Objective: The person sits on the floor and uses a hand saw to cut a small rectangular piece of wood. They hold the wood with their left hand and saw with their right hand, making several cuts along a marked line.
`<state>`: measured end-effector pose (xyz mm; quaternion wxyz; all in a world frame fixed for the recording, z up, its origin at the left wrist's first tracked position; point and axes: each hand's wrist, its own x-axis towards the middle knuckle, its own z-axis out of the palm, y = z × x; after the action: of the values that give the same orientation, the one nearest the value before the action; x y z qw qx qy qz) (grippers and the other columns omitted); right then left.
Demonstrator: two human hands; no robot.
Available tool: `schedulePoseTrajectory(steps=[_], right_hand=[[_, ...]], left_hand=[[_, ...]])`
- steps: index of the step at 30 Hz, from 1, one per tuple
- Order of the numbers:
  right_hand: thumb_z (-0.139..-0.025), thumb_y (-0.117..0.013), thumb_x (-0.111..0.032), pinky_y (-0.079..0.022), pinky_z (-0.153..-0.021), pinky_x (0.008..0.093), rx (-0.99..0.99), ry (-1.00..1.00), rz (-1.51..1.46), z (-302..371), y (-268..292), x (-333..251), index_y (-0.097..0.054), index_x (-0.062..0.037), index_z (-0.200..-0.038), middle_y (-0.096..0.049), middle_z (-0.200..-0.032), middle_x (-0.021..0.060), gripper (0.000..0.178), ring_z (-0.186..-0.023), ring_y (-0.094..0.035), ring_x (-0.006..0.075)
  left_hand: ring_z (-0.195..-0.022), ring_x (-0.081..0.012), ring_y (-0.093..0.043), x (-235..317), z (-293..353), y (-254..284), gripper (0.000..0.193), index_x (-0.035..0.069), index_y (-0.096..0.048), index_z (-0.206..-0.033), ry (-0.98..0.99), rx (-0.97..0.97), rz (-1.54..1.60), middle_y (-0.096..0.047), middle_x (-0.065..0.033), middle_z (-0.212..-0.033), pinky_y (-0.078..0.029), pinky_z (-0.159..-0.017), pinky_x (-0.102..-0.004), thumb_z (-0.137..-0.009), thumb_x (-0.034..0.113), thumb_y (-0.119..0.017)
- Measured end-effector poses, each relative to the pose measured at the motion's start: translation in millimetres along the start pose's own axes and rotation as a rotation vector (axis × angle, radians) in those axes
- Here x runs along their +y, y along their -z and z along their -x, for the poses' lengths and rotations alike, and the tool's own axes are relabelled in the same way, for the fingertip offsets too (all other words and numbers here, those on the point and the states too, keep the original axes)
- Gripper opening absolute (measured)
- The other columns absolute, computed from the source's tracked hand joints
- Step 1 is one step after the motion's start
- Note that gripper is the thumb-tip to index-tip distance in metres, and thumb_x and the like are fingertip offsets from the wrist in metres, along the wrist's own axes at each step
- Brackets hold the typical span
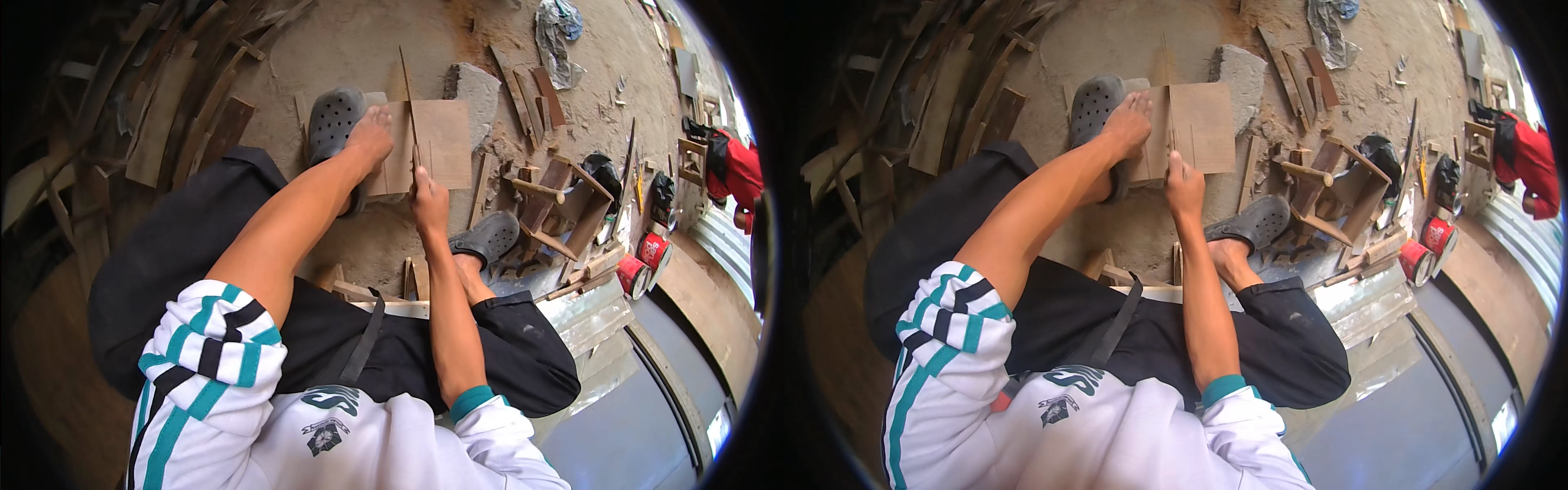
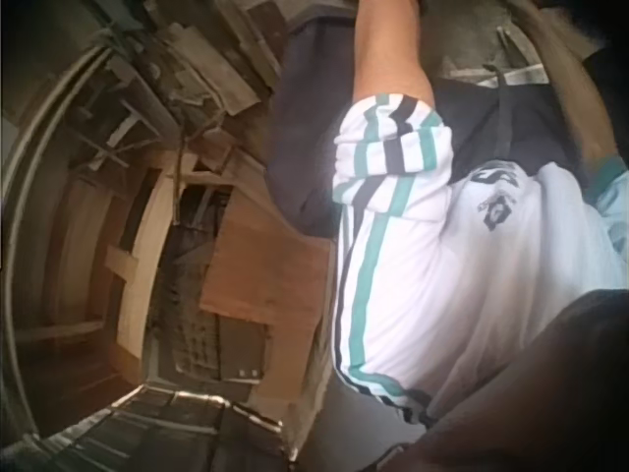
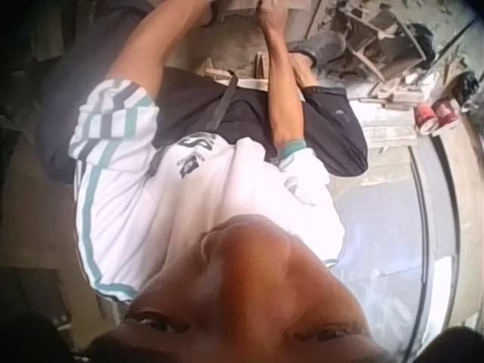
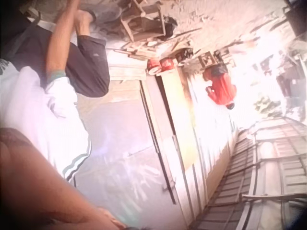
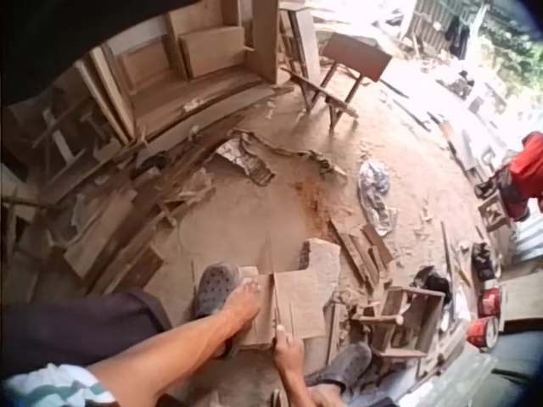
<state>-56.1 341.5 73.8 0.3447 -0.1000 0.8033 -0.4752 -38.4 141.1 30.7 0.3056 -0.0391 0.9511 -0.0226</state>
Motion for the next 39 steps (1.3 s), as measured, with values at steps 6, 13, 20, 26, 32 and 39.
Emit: schedulePoseTrajectory(steps=[6, 13, 20, 26, 32, 39], right_hand=[[-0.105, -0.049, -0.032, -0.031, -0.05, 0.0328, -0.047, -0.177, -0.082, 131.3, 38.0, 11.2, -0.048, -0.0009, -0.066, -0.04, -0.055, 0.0039, 0.051, -0.053, -0.038, 0.0118], [-0.106, -0.047, -0.035, -0.031, -0.05, 0.0342, 0.0, -0.031, 0.005, -0.7, -5.4, 5.5, -0.046, -0.0018, -0.064, -0.04, -0.054, 0.0018, 0.053, -0.052, -0.039, 0.0118], [-0.106, -0.047, -0.034, -0.031, -0.05, 0.0339, -0.072, -0.131, -0.059, 122.3, 36.5, 0.0, -0.046, -0.0022, -0.064, -0.041, -0.055, 0.0016, 0.053, -0.053, -0.04, 0.0114], [-0.105, -0.048, -0.031, -0.033, -0.051, 0.0378, -0.004, -0.039, 0.008, 2.4, 0.2, 3.6, -0.049, 0.0009, -0.065, -0.043, -0.055, 0.0092, 0.051, -0.052, -0.041, 0.0172], [-0.105, -0.049, -0.033, -0.034, -0.05, 0.034, -0.009, 0.06, 0.014, 88.3, 19.8, 16.2, -0.049, -0.0001, -0.063, -0.044, -0.053, 0.0033, 0.054, -0.052, -0.042, 0.0111], [-0.105, -0.049, -0.034, -0.035, -0.051, 0.035, -0.029, -0.032, -0.062, 23.6, 3.0, 20.3, -0.05, 0.0014, -0.065, -0.044, -0.053, 0.0052, 0.054, -0.052, -0.041, 0.0131]], left_hand=[[-0.148, -0.0388, -0.031, -5.3, 10.7, -3.8, 0.091, -0.016, -0.032, -0.148, 0.009, -0.084, 0.009, -0.026, -0.0337, -0.158, -0.021, -0.123, -0.0432, -0.079, 0.028, -0.071], [-0.148, -0.0383, -0.033, -2.7, 6.8, 8.6, 0.088, -0.015, -0.032, -0.148, -0.019, -0.049, 0.056, -0.028, -0.0336, -0.158, -0.021, -0.123, -0.0425, -0.079, 0.024, -0.07], [-0.147, -0.0381, -0.035, -8.3, 12.2, -7.3, 0.09, -0.014, -0.033, -0.148, 0.034, -0.033, 0.005, -0.029, -0.0332, -0.157, -0.022, -0.123, -0.042, -0.079, 0.029, -0.072], [-0.149, -0.0382, -0.031, -0.5, 8.2, 13.5, 0.077, -0.013, -0.035, -0.148, -0.006, -0.038, 0.022, -0.028, -0.0305, -0.159, -0.02, -0.123, -0.045, -0.087, 0.023, -0.066], [-0.148, -0.0384, -0.033, -7.3, 9.5, -8.0, 0.082, -0.014, -0.034, -0.148, 0.029, -0.025, 0.008, -0.028, -0.0319, -0.158, -0.021, -0.123, -0.0442, -0.085, 0.026, -0.067], [-0.146, -0.0386, -0.035, 0.2, 4.4, -2.0, 0.091, -0.015, -0.033, -0.147, -0.011, -0.002, 0.02, -0.029, -0.0343, -0.157, -0.022, -0.123, -0.0421, -0.08, 0.031, -0.073]])
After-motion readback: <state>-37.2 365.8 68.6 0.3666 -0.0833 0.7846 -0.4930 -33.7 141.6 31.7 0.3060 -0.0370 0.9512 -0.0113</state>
